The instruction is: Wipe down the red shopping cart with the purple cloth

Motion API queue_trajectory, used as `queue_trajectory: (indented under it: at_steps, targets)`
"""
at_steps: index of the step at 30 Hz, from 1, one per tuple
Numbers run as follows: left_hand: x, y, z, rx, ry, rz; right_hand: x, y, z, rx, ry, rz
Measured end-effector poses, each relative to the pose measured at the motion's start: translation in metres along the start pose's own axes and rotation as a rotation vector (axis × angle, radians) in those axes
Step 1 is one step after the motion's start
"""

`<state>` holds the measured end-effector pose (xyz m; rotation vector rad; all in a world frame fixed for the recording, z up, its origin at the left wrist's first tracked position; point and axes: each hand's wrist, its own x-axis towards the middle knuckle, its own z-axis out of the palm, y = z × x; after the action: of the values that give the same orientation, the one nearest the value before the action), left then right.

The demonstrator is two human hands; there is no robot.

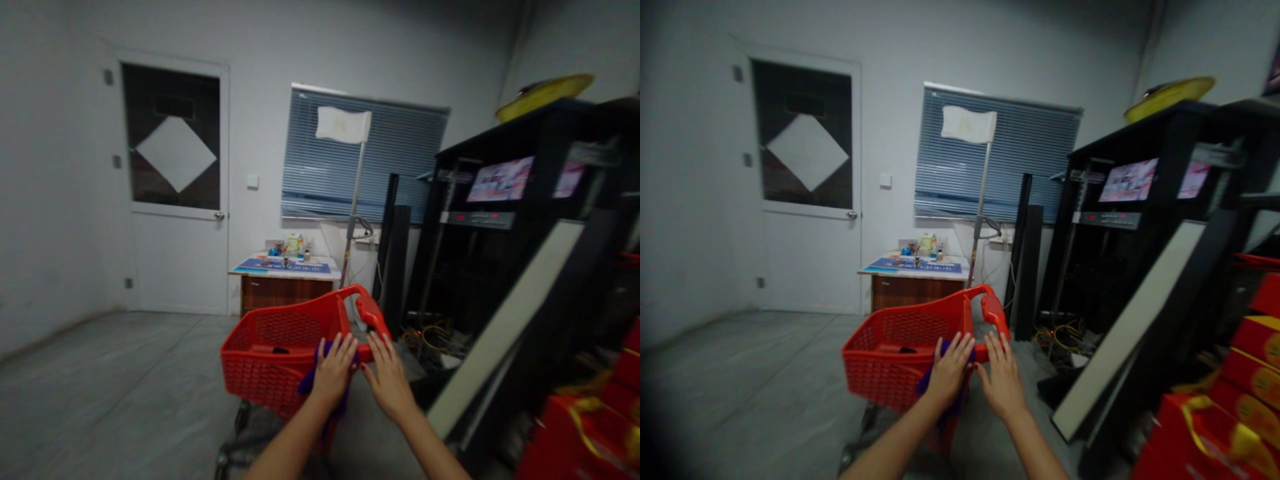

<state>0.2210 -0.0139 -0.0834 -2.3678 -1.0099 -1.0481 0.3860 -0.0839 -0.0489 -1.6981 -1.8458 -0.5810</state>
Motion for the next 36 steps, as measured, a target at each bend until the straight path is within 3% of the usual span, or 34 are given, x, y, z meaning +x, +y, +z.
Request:
queue_trajectory:
  at_steps: [4,8,16,21,28,36]
  targets:
    - [-0.006,0.010,0.013,0.023,0.030,-0.005,-0.002,-0.001,0.001,0.004,0.001,-0.005]
    - [-0.019,0.005,0.018,0.027,0.058,0.032,-0.005,-0.002,0.002,-0.022,0.031,-0.020]
    - [-0.005,0.013,0.016,0.027,0.075,-0.012,-0.006,-0.007,0.001,-0.025,0.048,-0.015]
    - [-0.028,0.002,0.021,0.069,0.009,0.085,-0.009,-0.010,-0.001,-0.021,0.040,-0.016]
    - [-0.015,0.003,0.016,0.072,0.083,-0.005,-0.009,-0.022,0.000,0.005,0.044,0.004]
    - [-0.034,-0.010,0.024,0.115,0.071,0.051,-0.011,-0.031,0.006,0.000,0.039,-0.008]
